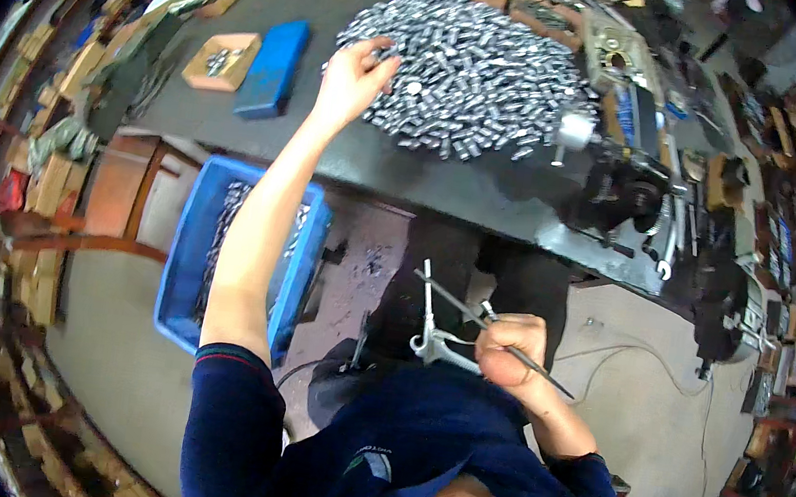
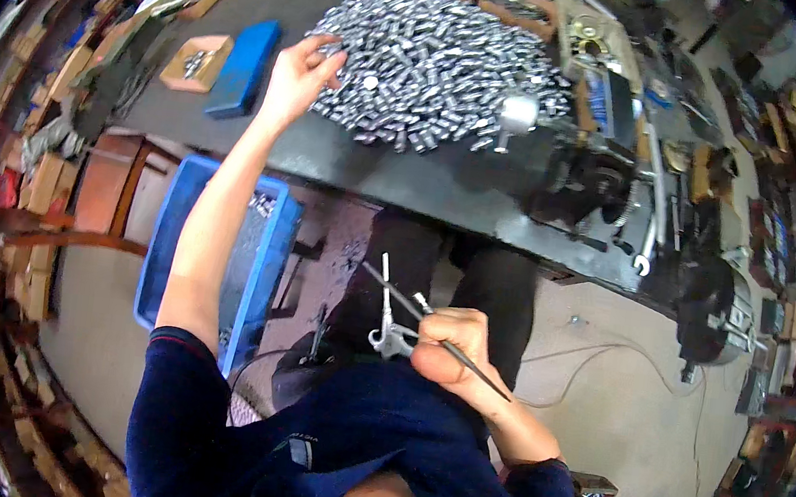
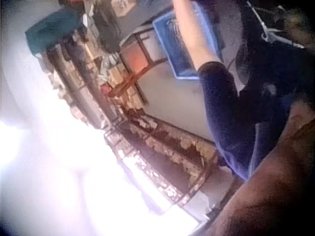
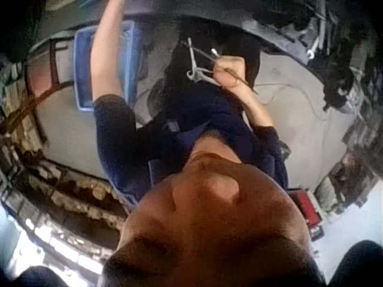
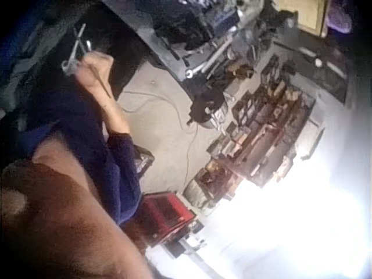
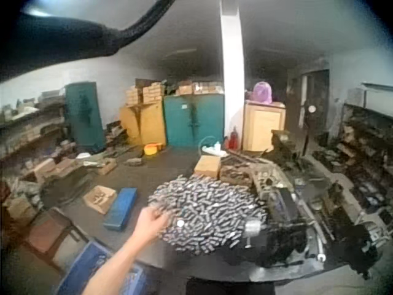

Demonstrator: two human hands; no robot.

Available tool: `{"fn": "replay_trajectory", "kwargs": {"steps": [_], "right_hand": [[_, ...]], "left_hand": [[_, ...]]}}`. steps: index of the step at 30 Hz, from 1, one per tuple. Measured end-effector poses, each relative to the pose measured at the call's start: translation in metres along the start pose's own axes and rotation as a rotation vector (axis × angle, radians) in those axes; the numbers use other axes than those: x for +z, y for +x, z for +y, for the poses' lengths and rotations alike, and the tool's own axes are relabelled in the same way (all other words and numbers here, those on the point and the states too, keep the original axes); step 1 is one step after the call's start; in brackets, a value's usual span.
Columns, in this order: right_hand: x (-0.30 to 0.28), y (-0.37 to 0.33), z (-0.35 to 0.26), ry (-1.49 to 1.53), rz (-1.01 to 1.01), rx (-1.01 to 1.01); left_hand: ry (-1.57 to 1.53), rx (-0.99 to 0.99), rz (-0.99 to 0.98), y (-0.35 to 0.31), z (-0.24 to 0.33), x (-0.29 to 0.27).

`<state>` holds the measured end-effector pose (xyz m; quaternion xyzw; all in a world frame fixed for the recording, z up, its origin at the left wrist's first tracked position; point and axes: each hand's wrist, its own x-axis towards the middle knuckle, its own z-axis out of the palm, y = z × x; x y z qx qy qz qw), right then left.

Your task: The person repeatedly picks small cylindrical metal parts from a blue bin, uses a pointed metal tool to deburr or clean the interior of each part, and then places the finished parts onto a large pile on the workbench. The process is continuous and repetitive throughout the clip.

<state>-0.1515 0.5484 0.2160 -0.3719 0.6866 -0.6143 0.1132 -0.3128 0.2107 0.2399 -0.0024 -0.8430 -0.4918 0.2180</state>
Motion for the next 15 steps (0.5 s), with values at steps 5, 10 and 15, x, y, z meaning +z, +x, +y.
{"fn": "replay_trajectory", "kwargs": {"steps": [5, 10, 15], "right_hand": [[0.010, -0.006, 0.006, -0.070, 0.072, 0.031], [0.017, 0.005, 0.010, 0.030, -0.044, 0.094], [0.024, 0.009, 0.012, -0.022, -0.050, 0.108]], "left_hand": [[0.037, -0.329, 0.313, -0.129, -0.061, -0.091], [0.117, -0.650, 0.328, -0.278, -0.220, -0.163], [0.679, -0.825, 0.068, -0.294, -0.263, -0.161]]}}
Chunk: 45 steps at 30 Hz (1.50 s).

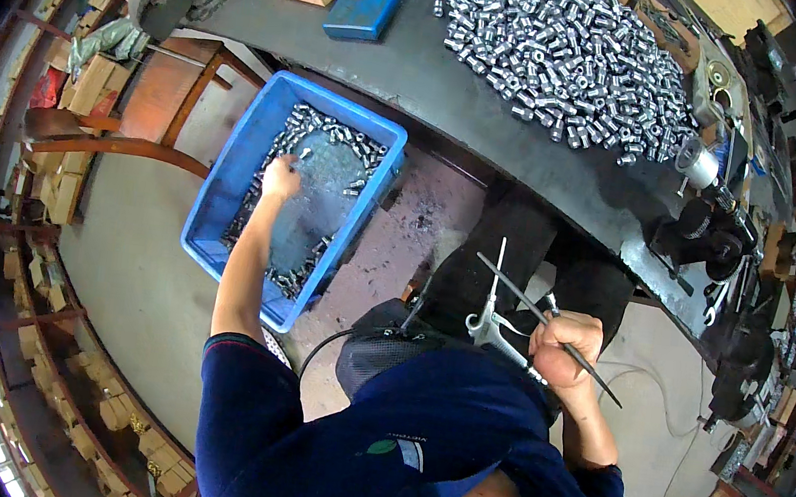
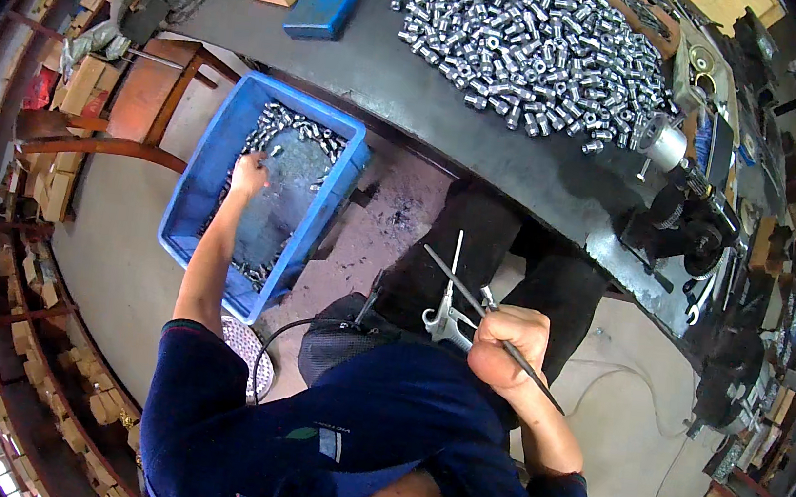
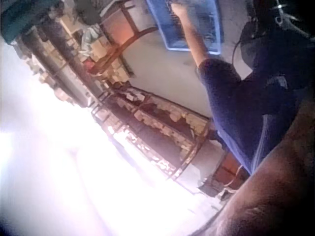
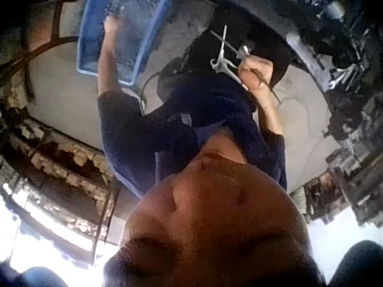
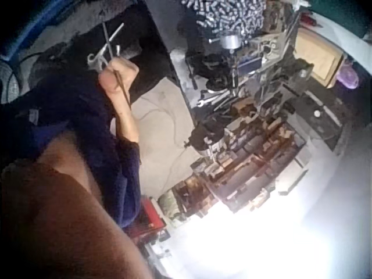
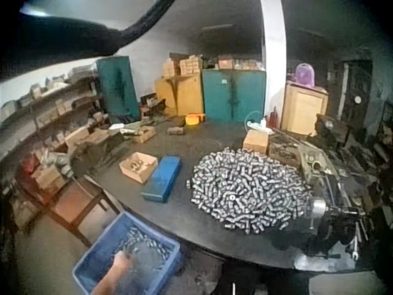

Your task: The person repeatedly picks small cylindrical metal parts from a blue bin, uses a pointed metal tool to deburr or clean the interior of each part, and then places the finished parts onto a large pile on the workbench. The process is continuous and repetitive throughout the clip.

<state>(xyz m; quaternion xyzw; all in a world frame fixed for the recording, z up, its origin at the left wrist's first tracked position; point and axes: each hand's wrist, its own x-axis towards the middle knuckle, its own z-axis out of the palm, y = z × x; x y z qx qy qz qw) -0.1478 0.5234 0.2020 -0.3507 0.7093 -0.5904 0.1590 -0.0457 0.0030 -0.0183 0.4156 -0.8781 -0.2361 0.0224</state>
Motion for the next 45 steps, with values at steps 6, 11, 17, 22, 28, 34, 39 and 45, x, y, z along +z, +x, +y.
{"fn": "replay_trajectory", "kwargs": {"steps": [6, 11, 17, 22, 28, 34, 39, 45], "right_hand": [[0.006, 0.004, -0.004, 0.011, -0.031, 0.011], [0.002, 0.002, -0.007, -0.015, -0.017, 0.114], [0.003, 0.003, -0.003, -0.033, -0.043, 0.064], [0.006, 0.018, -0.010, -0.095, -0.112, -0.066], [0.011, 0.033, -0.011, -0.064, -0.188, -0.155], [0.009, 0.034, -0.003, -0.035, -0.208, -0.171], [0.004, 0.034, 0.005, -0.029, -0.210, -0.152], [0.004, 0.038, 0.002, -0.076, -0.297, -0.067]], "left_hand": [[0.484, -0.054, -0.082, 0.027, 0.045, 0.002], [0.629, -0.009, -0.143, 0.033, 0.060, 0.008], [0.208, -0.002, -0.009, 0.002, 0.086, -0.022], [-0.840, 0.138, -0.335, -0.043, 0.138, -0.063], [-1.261, 0.179, -0.895, -0.134, 0.248, -0.068], [-1.380, -0.001, -1.293, -0.192, 0.282, -0.041], [-1.400, -0.037, -1.317, -0.205, 0.288, -0.040], [-1.097, 0.195, -1.048, -0.210, 0.298, -0.051]]}}
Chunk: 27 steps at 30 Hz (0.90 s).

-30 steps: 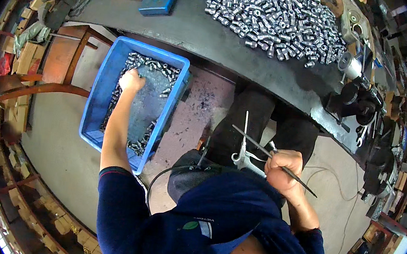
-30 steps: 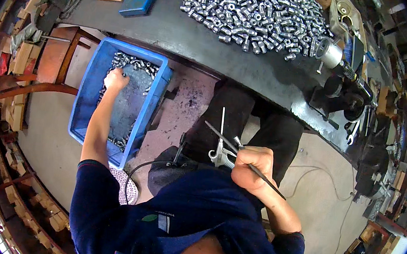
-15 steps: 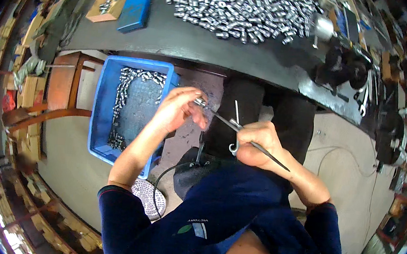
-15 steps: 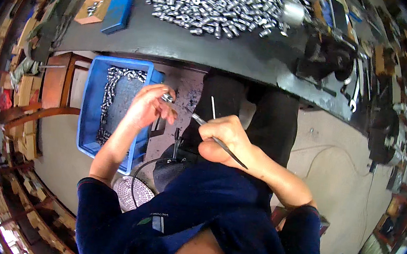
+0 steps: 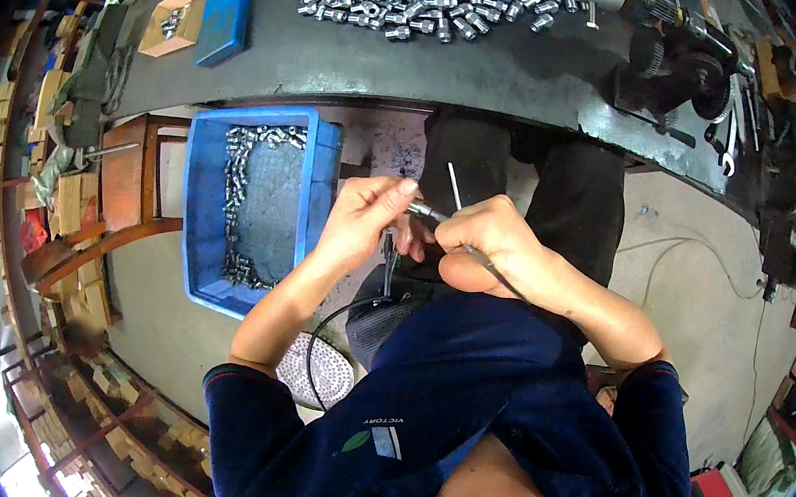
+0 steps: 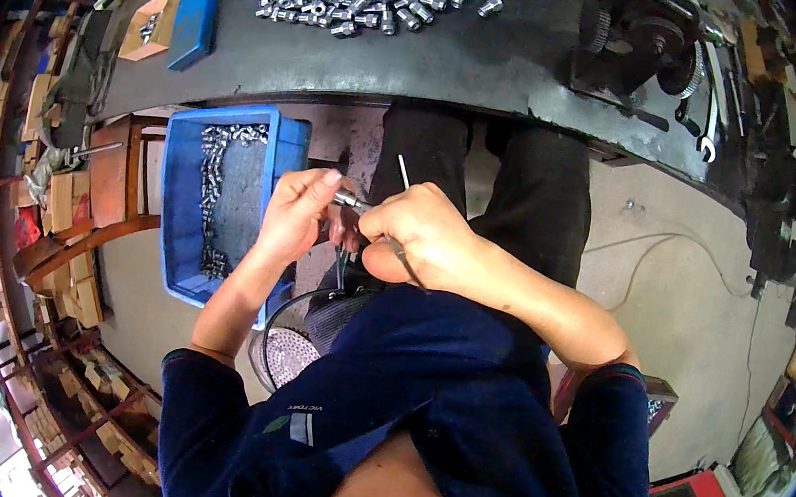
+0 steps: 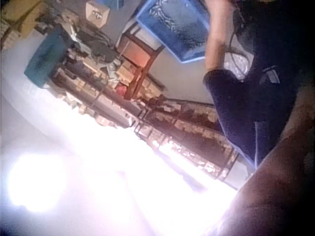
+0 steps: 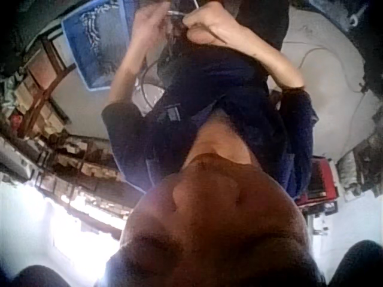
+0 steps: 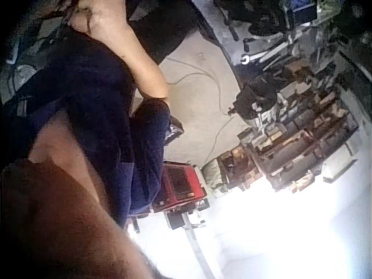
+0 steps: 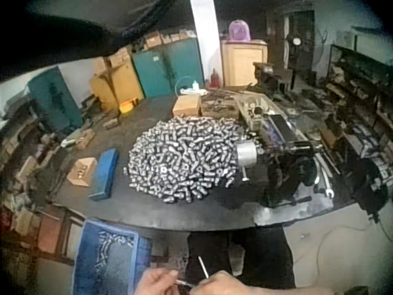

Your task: The person repeatedly picks small cylindrical metal parts from a blue bin, uses a pointed metal tool to deburr or clean the interior of each part, and then places the finished parts onto a large pile on the workbench. The process is continuous and repetitive throughout the clip.

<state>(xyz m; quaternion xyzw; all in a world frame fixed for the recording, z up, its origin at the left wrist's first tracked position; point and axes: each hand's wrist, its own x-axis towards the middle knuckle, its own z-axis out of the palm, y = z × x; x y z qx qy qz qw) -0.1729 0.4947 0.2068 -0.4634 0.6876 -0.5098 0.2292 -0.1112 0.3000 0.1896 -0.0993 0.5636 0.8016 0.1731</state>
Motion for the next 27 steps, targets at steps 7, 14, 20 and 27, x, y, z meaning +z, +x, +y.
{"fn": "replay_trajectory", "kwargs": {"steps": [7, 14, 20, 27], "right_hand": [[0.019, -0.005, 0.015, 0.053, 0.127, -0.069], [0.004, -0.016, 0.014, 0.165, -0.039, 0.065], [-0.018, -0.028, -0.018, 0.109, 0.178, -0.072], [-0.013, -0.024, -0.026, 0.113, 0.177, -0.163]], "left_hand": [[0.071, 0.087, -0.009, -0.005, -0.009, 0.008], [0.012, 0.111, -0.126, -0.006, -0.009, 0.000], [0.912, 0.466, 0.275, 0.002, -0.013, -0.019], [1.133, 0.613, 0.318, 0.002, -0.018, -0.021]]}}
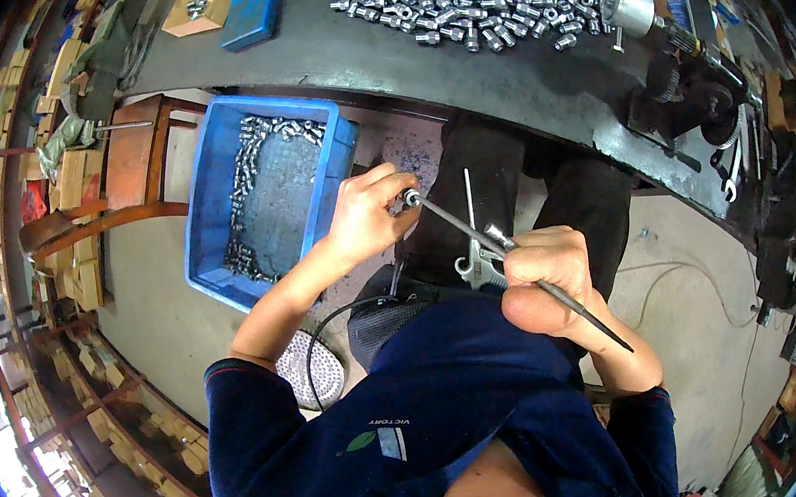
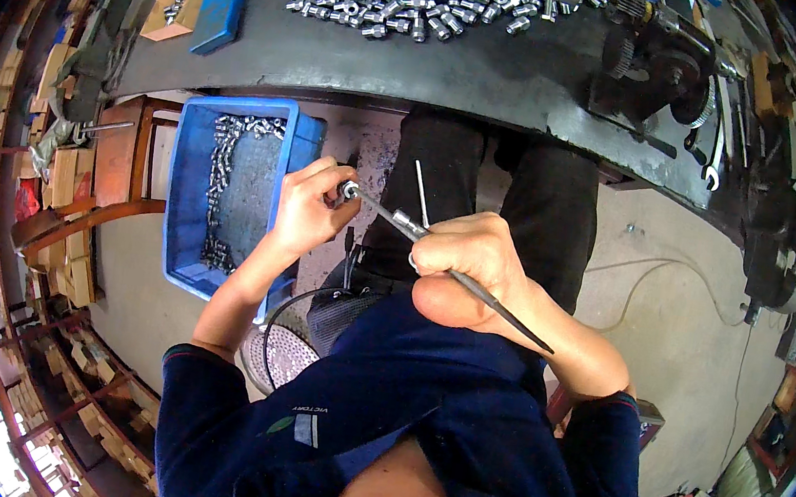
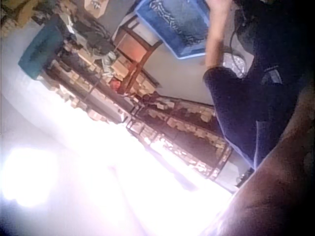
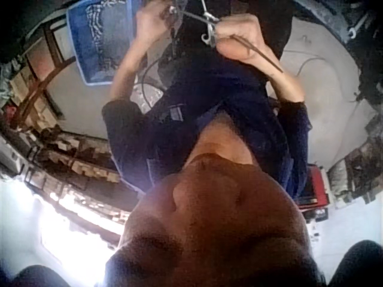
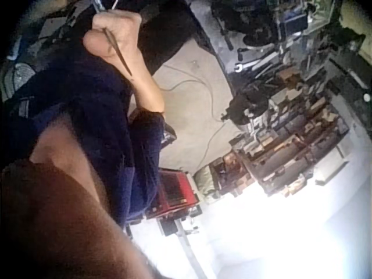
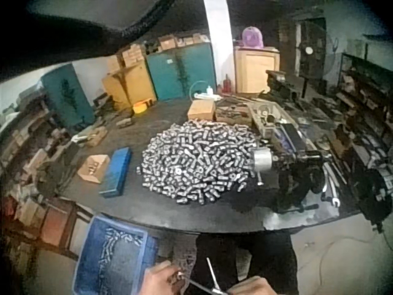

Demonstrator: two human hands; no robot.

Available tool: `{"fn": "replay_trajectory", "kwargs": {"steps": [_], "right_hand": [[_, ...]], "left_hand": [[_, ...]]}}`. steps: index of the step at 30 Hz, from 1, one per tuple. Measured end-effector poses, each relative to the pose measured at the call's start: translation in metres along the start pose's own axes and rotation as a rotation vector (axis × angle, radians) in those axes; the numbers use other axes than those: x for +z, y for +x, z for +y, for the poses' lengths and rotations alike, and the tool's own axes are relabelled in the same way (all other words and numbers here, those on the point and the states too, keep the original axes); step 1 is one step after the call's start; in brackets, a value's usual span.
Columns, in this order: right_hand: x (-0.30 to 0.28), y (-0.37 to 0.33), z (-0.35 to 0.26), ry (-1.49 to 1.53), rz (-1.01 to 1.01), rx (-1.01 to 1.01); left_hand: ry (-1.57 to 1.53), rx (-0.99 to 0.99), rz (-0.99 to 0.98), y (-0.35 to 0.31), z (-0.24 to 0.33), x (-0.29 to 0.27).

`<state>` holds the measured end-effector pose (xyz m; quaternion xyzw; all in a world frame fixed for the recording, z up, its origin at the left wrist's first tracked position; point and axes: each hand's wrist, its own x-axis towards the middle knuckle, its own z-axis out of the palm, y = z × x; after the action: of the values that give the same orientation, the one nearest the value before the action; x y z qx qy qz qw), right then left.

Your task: The person repeatedly picks small cylindrical metal parts from a blue bin, uses a pointed metal tool to deburr or clean the interior of each part, and then places the finished parts onto a large pile on the workbench. The process is continuous and repetitive throughout the clip.

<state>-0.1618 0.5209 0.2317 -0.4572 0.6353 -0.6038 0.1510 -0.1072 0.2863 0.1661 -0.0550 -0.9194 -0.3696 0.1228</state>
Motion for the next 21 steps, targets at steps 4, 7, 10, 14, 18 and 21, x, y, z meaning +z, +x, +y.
{"fn": "replay_trajectory", "kwargs": {"steps": [4, 7, 10, 14, 18, 21], "right_hand": [[-0.004, 0.001, -0.001, 0.013, -0.040, 0.024], [-0.007, 0.006, -0.005, 0.072, -0.046, 0.085], [-0.008, 0.005, -0.008, 0.064, -0.027, 0.073], [-0.005, 0.005, -0.005, 0.058, -0.009, 0.054], [-0.006, 0.006, -0.007, 0.049, -0.066, 0.073], [0.008, 0.009, 0.009, 0.036, -0.050, 0.031]], "left_hand": [[0.023, 0.019, -0.011, -0.001, -0.002, -0.003], [0.027, 0.041, -0.007, -0.002, -0.004, -0.004], [0.026, 0.042, 0.005, 0.001, -0.003, -0.003], [0.012, 0.050, -0.008, 0.004, 0.001, -0.004], [0.045, 0.089, -0.026, 0.001, 0.001, -0.001], [0.050, 0.171, -0.042, 0.005, 0.008, 0.003]]}}
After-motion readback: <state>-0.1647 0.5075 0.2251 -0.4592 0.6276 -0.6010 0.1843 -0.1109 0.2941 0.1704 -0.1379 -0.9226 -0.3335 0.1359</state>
